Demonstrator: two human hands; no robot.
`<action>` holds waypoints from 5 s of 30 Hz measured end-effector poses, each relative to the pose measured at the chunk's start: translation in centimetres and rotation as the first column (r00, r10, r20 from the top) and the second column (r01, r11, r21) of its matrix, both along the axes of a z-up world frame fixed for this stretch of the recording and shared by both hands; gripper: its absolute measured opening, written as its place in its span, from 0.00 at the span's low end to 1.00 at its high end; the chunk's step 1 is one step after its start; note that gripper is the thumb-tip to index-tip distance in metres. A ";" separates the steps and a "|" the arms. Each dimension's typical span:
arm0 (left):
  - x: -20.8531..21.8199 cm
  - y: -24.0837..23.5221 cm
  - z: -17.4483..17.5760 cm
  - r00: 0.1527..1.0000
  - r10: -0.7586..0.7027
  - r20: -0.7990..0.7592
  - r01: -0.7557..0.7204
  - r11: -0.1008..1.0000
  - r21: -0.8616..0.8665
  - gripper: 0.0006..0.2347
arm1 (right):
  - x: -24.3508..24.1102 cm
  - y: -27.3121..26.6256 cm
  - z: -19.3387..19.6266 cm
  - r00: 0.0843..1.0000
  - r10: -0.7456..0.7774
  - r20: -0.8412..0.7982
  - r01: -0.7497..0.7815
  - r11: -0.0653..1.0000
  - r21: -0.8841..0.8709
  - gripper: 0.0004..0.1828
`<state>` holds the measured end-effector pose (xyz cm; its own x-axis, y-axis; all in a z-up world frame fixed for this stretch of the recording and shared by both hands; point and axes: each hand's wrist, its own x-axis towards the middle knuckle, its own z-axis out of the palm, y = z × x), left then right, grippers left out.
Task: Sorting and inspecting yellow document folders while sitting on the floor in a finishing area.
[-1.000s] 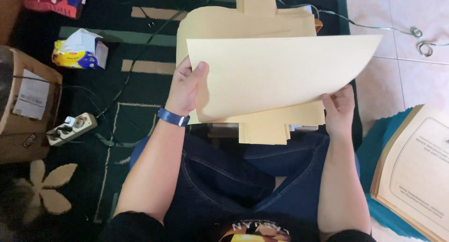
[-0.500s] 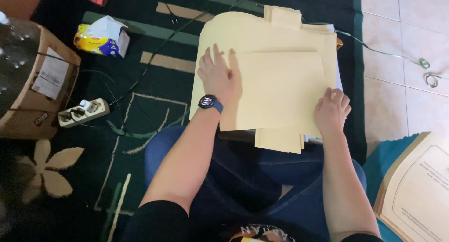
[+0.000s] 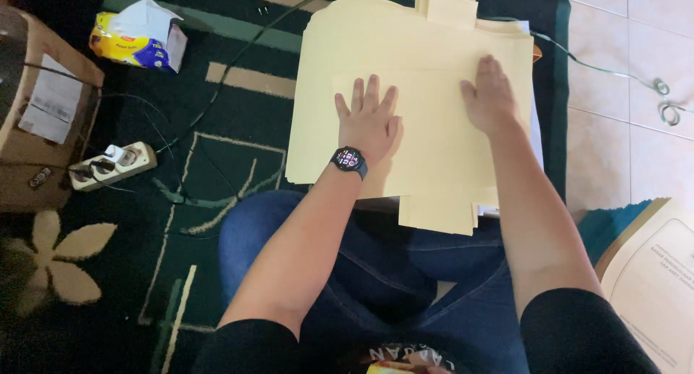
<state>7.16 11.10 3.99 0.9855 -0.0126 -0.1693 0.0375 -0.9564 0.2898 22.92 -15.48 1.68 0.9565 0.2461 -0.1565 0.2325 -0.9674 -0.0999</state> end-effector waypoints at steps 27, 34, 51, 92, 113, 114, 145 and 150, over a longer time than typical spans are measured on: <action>-8.0 -2.3 4.4 0.957 -0.290 -0.021 0.278 0.892 0.357 0.24 | -17.1 -7.2 0.8 0.901 -0.427 0.077 0.135 0.444 0.886 0.36; -8.7 -2.7 12.5 0.901 -0.293 0.320 0.322 0.946 -0.040 0.23 | -16.4 -9.5 -0.9 0.810 -0.587 0.010 -0.321 -0.427 0.845 0.17; -12.9 -37.2 6.3 0.941 -0.255 0.224 0.300 0.316 -0.900 0.22 | -37.7 -32.9 14.0 0.571 -0.755 0.322 0.349 0.579 0.737 0.32; -8.2 -19.5 7.0 0.704 -0.464 0.538 0.675 0.675 -0.300 0.13 | -33.5 -19.5 9.5 0.851 -0.380 0.363 0.133 0.824 0.551 0.24; -6.0 -2.8 0.5 0.824 -0.559 -0.091 0.547 0.827 -0.129 0.40 | -23.8 1.7 10.0 0.888 0.146 -0.436 -0.074 0.981 0.179 0.57; -6.1 -2.8 1.0 0.826 -0.556 -0.094 0.538 0.827 -0.166 0.34 | -23.9 1.6 10.2 0.884 0.154 -0.442 -0.075 0.979 0.190 0.58; -5.8 -4.3 1.1 0.900 -0.420 0.112 0.431 0.829 -0.355 0.14 | -23.1 -2.1 4.9 0.973 0.086 0.213 -0.211 0.705 0.677 0.01; -5.4 -4.5 0.0 0.955 -0.195 0.224 0.295 0.707 -0.642 0.11 | -23.5 -1.4 7.4 0.844 0.148 0.516 -0.398 0.817 0.417 0.37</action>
